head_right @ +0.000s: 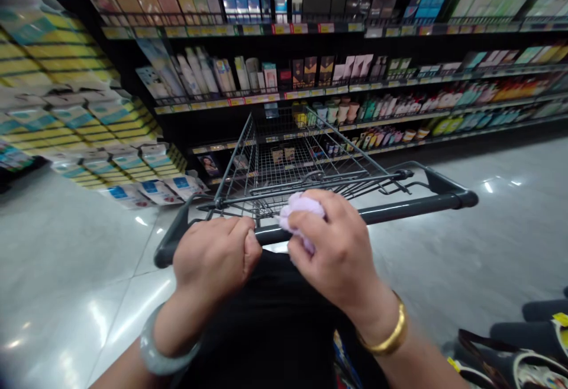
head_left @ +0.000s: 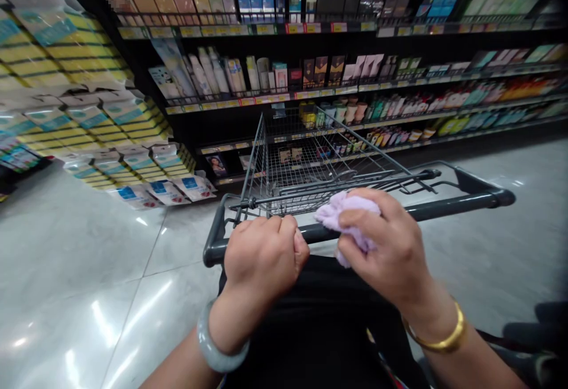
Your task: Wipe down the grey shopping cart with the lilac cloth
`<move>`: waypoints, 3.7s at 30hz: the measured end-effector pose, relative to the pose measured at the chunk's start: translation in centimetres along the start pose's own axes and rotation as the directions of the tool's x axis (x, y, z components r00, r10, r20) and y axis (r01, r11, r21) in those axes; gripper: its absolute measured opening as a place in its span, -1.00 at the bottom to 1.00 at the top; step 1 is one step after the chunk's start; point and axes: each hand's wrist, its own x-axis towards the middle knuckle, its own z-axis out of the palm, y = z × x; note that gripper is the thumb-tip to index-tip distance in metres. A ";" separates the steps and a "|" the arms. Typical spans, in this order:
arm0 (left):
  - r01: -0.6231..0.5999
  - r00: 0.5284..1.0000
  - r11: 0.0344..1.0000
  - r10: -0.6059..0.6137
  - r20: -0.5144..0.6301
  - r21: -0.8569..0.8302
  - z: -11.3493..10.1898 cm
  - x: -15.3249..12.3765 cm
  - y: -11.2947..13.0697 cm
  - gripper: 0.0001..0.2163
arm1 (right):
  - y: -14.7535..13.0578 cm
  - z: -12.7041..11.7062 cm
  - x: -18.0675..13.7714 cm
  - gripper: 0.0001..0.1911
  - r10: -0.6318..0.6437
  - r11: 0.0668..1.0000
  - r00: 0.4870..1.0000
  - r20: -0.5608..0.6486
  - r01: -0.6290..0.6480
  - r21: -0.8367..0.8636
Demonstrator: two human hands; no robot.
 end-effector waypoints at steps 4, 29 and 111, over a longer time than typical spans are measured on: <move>0.024 1.000 1.000 -0.024 0.005 -0.015 0.0 0.1 0.3 -0.77 | -0.2 0.8 0.9 -0.79 0.088 0.979 0.996 -0.022 -0.091 -0.180; 0.043 0.999 0.996 -0.045 -0.016 -0.074 0.3 -0.1 -0.1 -0.76 | 0.1 0.6 -4.0 -0.70 -0.083 0.997 0.978 -0.192 0.081 -0.018; 0.066 0.996 0.852 -0.025 0.085 -0.520 -1.4 -2.5 -7.5 -0.72 | -5.8 3.1 5.7 -0.80 -0.156 0.985 0.865 0.477 0.170 0.015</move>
